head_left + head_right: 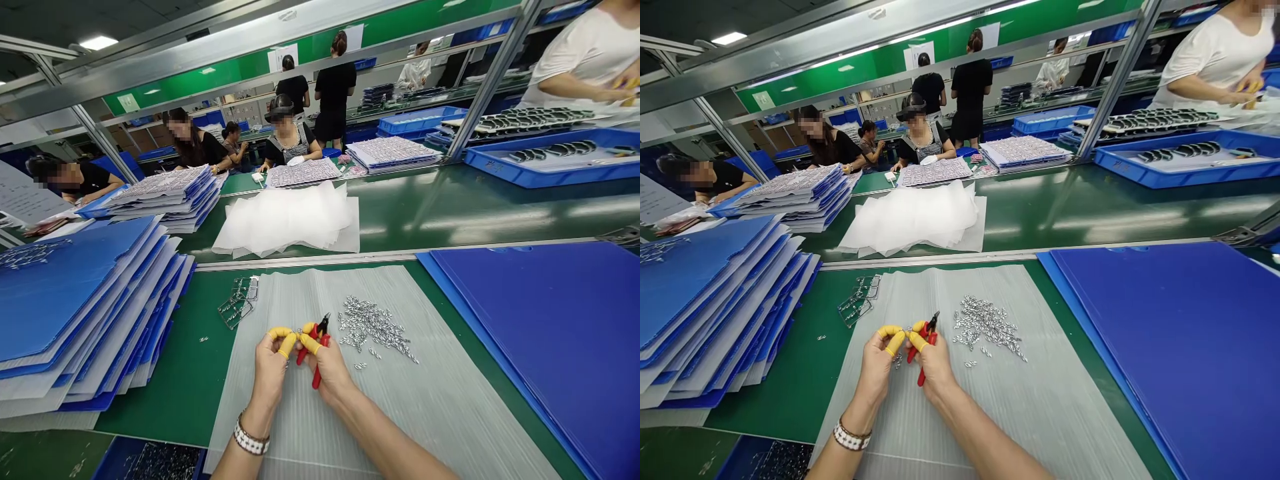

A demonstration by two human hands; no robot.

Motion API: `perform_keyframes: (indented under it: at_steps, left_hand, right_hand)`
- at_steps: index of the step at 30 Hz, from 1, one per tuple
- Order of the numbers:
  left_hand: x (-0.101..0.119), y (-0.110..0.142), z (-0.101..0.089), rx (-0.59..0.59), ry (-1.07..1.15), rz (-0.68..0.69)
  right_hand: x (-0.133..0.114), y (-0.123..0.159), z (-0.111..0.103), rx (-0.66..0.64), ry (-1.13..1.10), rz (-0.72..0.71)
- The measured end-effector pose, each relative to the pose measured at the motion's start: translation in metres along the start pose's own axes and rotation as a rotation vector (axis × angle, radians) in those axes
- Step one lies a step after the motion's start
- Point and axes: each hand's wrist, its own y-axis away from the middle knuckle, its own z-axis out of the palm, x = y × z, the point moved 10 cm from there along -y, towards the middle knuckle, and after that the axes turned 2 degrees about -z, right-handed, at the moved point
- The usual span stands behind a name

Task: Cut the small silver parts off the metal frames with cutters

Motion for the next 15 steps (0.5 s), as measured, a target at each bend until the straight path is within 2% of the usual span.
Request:
perform_keyframes:
  at_steps: [9, 15]
  left_hand:
    - [-0.004, -0.003, 0.015, -0.016, 0.011, -0.017]
    - [-0.009, -0.008, 0.032, -0.042, 0.006, -0.032]
  right_hand:
    - [-0.017, 0.000, -0.015, 0.096, 0.071, -0.144]
    - [-0.023, 0.000, -0.023, 0.125, -0.045, -0.124]
